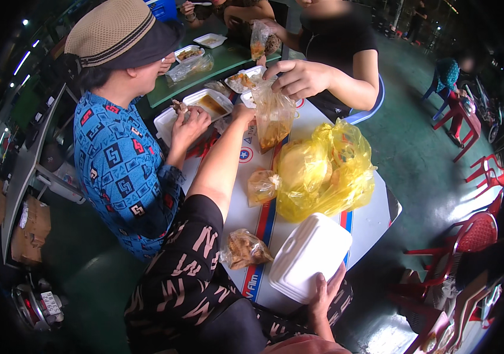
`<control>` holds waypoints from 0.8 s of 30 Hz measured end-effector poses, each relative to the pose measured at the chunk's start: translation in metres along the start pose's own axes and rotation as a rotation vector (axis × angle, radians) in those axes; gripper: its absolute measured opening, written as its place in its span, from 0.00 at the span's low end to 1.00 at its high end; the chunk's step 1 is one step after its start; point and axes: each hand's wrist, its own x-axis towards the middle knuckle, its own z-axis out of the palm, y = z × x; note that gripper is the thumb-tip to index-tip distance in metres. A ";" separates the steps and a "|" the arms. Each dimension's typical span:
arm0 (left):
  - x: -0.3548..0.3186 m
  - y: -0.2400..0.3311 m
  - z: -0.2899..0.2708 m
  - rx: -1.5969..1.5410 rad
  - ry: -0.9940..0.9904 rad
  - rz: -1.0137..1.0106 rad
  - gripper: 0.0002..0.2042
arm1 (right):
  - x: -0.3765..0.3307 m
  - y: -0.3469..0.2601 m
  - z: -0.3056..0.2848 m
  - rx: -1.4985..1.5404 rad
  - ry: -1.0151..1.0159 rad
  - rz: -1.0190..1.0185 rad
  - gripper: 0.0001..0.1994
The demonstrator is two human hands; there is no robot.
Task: The person unpacks food items from a yellow plastic bag and white styrofoam containers at a table. They remove wrapped food items and place them on the table, then open a styrofoam container to reveal cooked food inside.
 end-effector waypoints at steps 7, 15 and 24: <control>-0.002 -0.016 -0.006 -0.072 -0.065 -0.086 0.09 | -0.001 -0.004 0.005 0.065 0.053 -0.024 0.37; 0.000 -0.020 -0.024 -0.208 -0.226 -0.200 0.06 | 0.005 -0.007 0.005 0.059 0.003 -0.044 0.37; 0.003 -0.007 -0.027 0.061 -0.140 -0.182 0.15 | 0.001 0.004 0.002 0.042 0.016 -0.029 0.37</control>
